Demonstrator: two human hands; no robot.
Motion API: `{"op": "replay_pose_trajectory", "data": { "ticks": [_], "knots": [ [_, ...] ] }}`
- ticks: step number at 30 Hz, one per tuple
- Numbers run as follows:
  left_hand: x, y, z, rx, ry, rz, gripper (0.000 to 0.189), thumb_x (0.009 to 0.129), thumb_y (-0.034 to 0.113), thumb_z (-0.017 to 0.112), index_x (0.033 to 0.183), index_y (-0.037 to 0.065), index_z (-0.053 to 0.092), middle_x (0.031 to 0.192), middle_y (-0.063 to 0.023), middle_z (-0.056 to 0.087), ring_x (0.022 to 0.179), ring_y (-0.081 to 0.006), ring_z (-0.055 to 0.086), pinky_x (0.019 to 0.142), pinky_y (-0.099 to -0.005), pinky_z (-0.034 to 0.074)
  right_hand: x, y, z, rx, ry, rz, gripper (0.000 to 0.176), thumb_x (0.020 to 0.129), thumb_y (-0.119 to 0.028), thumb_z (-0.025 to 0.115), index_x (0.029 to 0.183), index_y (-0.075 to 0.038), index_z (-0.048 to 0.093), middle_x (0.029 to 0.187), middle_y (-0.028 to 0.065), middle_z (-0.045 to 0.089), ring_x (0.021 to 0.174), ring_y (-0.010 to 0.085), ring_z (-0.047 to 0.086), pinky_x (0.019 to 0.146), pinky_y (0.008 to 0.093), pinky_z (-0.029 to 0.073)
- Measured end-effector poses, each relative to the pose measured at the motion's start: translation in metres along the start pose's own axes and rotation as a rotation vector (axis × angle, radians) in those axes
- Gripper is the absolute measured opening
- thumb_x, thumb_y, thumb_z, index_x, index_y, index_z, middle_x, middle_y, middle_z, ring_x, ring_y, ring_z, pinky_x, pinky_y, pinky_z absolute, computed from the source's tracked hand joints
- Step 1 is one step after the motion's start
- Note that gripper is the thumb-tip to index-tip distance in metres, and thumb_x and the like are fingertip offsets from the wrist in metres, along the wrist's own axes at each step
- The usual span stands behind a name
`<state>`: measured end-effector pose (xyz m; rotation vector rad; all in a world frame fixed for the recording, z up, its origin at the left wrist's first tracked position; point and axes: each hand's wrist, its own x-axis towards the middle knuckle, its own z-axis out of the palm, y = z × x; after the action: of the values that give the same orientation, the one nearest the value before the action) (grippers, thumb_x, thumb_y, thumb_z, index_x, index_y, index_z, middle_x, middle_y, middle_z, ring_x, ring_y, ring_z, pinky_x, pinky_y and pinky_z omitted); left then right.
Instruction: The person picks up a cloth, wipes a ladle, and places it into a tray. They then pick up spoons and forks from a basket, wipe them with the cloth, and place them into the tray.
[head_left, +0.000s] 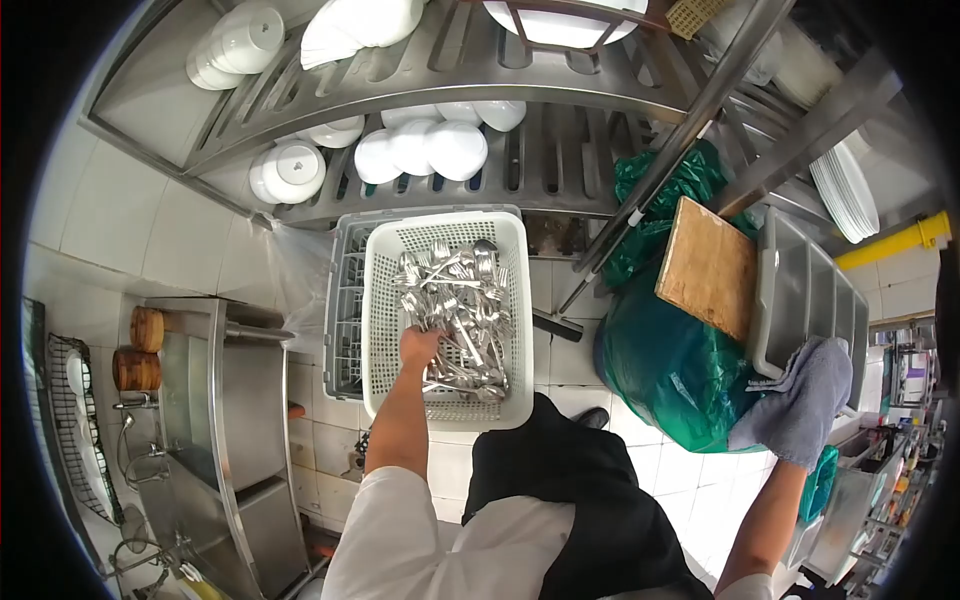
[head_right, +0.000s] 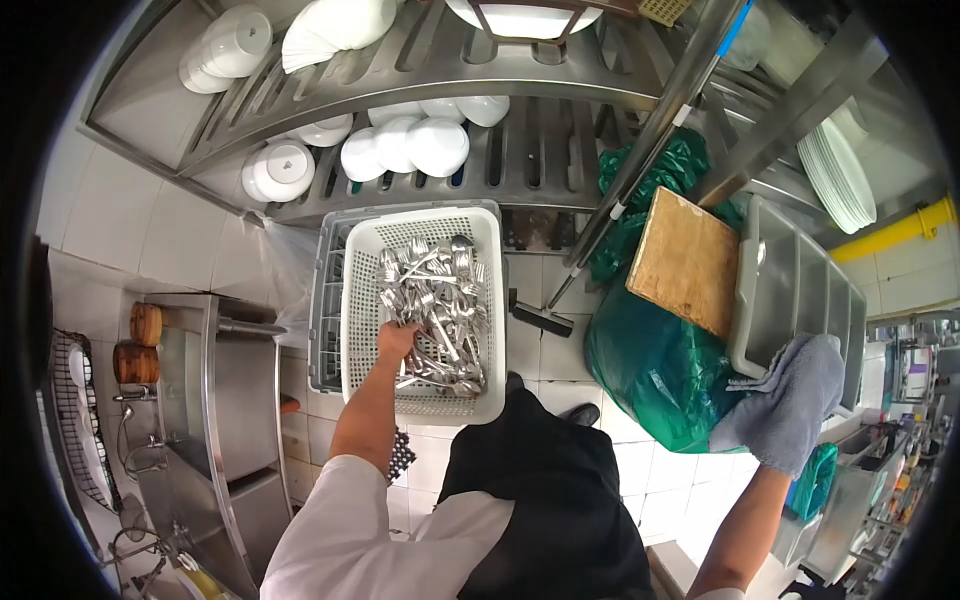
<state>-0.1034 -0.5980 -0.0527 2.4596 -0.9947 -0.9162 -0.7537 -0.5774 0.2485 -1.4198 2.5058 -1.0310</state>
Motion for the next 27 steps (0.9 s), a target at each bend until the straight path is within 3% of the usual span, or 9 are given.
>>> {"op": "replay_pose_trajectory", "data": {
  "ticks": [2, 5, 11, 12, 15, 19, 24, 26, 27],
  "knots": [
    [-0.001, -0.006, -0.006, 0.003, -0.019, -0.013, 0.046, 0.073, 0.039, 0.069, 0.087, -0.004, 0.068, 0.081, -0.0237, 0.068, 0.080, -0.0359, 0.067, 0.076, -0.0406, 0.051, -0.014, -0.050, -0.003, -0.648, 0.021, -0.216, 0.019, 0.092, -0.018, 0.047, 0.083, -0.005, 0.056, 0.069, 0.0092, 0.060, 0.062, 0.0192, 0.060, 0.054, 0.0321, 0.048],
    [0.000, -0.024, -0.005, 0.013, 0.009, 0.020, 0.047, 0.074, 0.039, 0.068, 0.089, -0.006, 0.068, 0.082, -0.0245, 0.068, 0.079, -0.0360, 0.067, 0.076, -0.0405, 0.051, -0.024, -0.068, -0.010, -0.849, 0.006, -0.432, 0.020, 0.092, -0.018, 0.046, 0.083, -0.005, 0.057, 0.069, 0.0090, 0.059, 0.062, 0.0192, 0.060, 0.054, 0.0323, 0.048],
    [-0.041, -0.026, -0.027, -0.309, 0.063, 0.065, 0.028, 0.080, 0.020, 0.061, 0.078, -0.008, 0.062, 0.079, -0.0207, 0.065, 0.065, -0.0279, 0.065, 0.064, -0.0363, 0.053, -0.006, -0.028, -0.001, 0.204, 0.027, 0.166, 0.025, 0.091, -0.017, 0.042, 0.083, -0.003, 0.061, 0.072, 0.0133, 0.064, 0.066, 0.0248, 0.064, 0.056, 0.0354, 0.049],
    [-0.050, -0.017, -0.028, -0.855, 0.019, -0.033, 0.017, 0.084, 0.009, 0.055, 0.077, -0.006, 0.057, 0.076, -0.0162, 0.064, 0.060, -0.0229, 0.062, 0.054, -0.0326, 0.053, -0.002, -0.032, -0.001, 0.204, 0.020, 0.164, 0.025, 0.091, -0.017, 0.042, 0.083, -0.003, 0.061, 0.072, 0.0133, 0.064, 0.066, 0.0248, 0.064, 0.056, 0.0354, 0.049],
    [-0.041, -0.033, -0.023, -0.942, 0.122, 0.037, 0.013, 0.086, 0.006, 0.053, 0.081, -0.006, 0.055, 0.077, -0.0145, 0.064, 0.056, -0.0208, 0.059, 0.050, -0.0314, 0.053, 0.007, -0.043, -0.001, -0.329, 0.014, 0.137, 0.028, 0.091, -0.016, 0.039, 0.083, -0.002, 0.062, 0.072, 0.0135, 0.064, 0.066, 0.0248, 0.064, 0.057, 0.0366, 0.048],
    [-0.030, -0.031, -0.022, -0.624, 0.028, -0.002, 0.019, 0.087, 0.016, 0.060, 0.082, -0.002, 0.056, 0.067, -0.0100, 0.061, 0.053, -0.0172, 0.057, 0.045, -0.0295, 0.045, 0.001, -0.052, 0.000, -0.341, 0.034, 0.164, 0.029, 0.093, -0.018, 0.039, 0.086, -0.001, 0.062, 0.071, 0.0129, 0.063, 0.065, 0.0239, 0.062, 0.058, 0.0369, 0.049],
    [-0.038, 0.006, -0.012, -0.267, 0.074, 0.094, 0.035, 0.073, 0.031, 0.077, 0.081, 0.000, 0.062, 0.074, -0.0157, 0.067, 0.069, -0.0269, 0.065, 0.065, -0.0376, 0.049, 0.012, -0.025, 0.002, -0.445, -0.005, 0.099, 0.028, 0.094, -0.021, 0.039, 0.085, -0.003, 0.059, 0.068, 0.0112, 0.060, 0.060, 0.0226, 0.059, 0.054, 0.0347, 0.047],
    [-0.031, 0.010, 0.004, -0.109, 0.082, 0.122, 0.035, 0.072, 0.030, 0.076, 0.081, 0.000, 0.063, 0.078, -0.0182, 0.067, 0.073, -0.0303, 0.065, 0.068, -0.0398, 0.050, 0.002, -0.036, 0.006, 0.283, 0.024, 0.302, 0.028, 0.094, -0.022, 0.039, 0.083, -0.005, 0.057, 0.066, 0.0100, 0.057, 0.056, 0.0215, 0.057, 0.051, 0.0334, 0.046],
    [-0.027, 0.010, 0.011, 0.048, 0.091, 0.150, 0.035, 0.070, 0.030, 0.076, 0.082, -0.001, 0.064, 0.082, -0.0208, 0.067, 0.077, -0.0338, 0.066, 0.071, -0.0420, 0.051, -0.001, -0.044, 0.007, 0.282, 0.020, 0.301, 0.028, 0.094, -0.022, 0.039, 0.083, -0.005, 0.057, 0.066, 0.0100, 0.057, 0.056, 0.0215, 0.057, 0.051, 0.0334, 0.046]
  ]
}}
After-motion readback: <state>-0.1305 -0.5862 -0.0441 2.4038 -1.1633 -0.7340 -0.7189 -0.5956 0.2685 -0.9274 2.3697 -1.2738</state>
